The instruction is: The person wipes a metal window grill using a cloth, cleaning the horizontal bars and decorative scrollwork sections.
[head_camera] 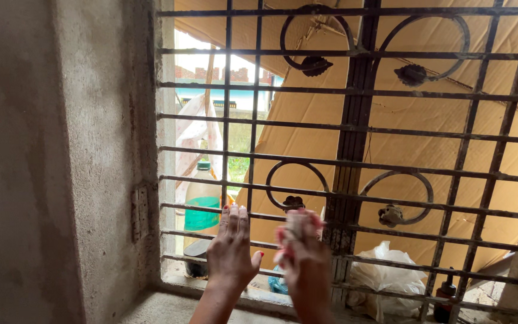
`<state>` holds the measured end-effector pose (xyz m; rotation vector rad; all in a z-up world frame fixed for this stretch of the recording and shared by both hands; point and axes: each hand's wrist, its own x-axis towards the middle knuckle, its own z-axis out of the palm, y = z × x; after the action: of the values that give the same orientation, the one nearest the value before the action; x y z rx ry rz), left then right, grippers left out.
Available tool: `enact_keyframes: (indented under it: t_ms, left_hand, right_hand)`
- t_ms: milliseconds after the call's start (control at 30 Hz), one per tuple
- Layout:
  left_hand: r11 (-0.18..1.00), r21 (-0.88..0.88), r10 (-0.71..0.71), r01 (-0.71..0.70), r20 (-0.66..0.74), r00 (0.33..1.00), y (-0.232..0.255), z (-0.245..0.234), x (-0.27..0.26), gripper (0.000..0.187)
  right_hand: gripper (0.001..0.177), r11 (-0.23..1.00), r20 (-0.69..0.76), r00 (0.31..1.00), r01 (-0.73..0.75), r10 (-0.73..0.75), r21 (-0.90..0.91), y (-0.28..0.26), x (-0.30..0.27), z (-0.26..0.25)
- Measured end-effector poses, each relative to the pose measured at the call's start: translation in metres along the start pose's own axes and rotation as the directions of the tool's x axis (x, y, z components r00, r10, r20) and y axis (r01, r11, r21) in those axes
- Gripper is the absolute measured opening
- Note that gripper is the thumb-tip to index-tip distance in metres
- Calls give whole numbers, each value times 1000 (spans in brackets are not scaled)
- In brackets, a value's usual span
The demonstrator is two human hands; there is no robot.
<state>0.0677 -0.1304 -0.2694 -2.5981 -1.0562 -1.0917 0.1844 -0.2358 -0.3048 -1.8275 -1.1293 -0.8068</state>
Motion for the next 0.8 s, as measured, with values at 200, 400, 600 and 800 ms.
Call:
enact_keyframes:
  t_ms: [200,400,600,800]
  left_hand:
    - [999,32,25,-25,-4,1000,-7,-1,1,98]
    - [1000,14,15,-15,-11,1000,-1,-7,-1,104]
    - [1000,7,-28,28,42,999,-1,-8,4,98]
    - [1000,-14,1,-1,-39,999,-9,3,4,93]
  right_hand:
    - [66,1000,231,973,22,-19,-10,-18,14,7]
    - [58,997,-111,993,25,-33,-68,35,0,-25]
    - [58,994,16,994,-104,104,31,2,4,-6]
    - [66,996,122,989,-83,84,-11,8,7,-26]
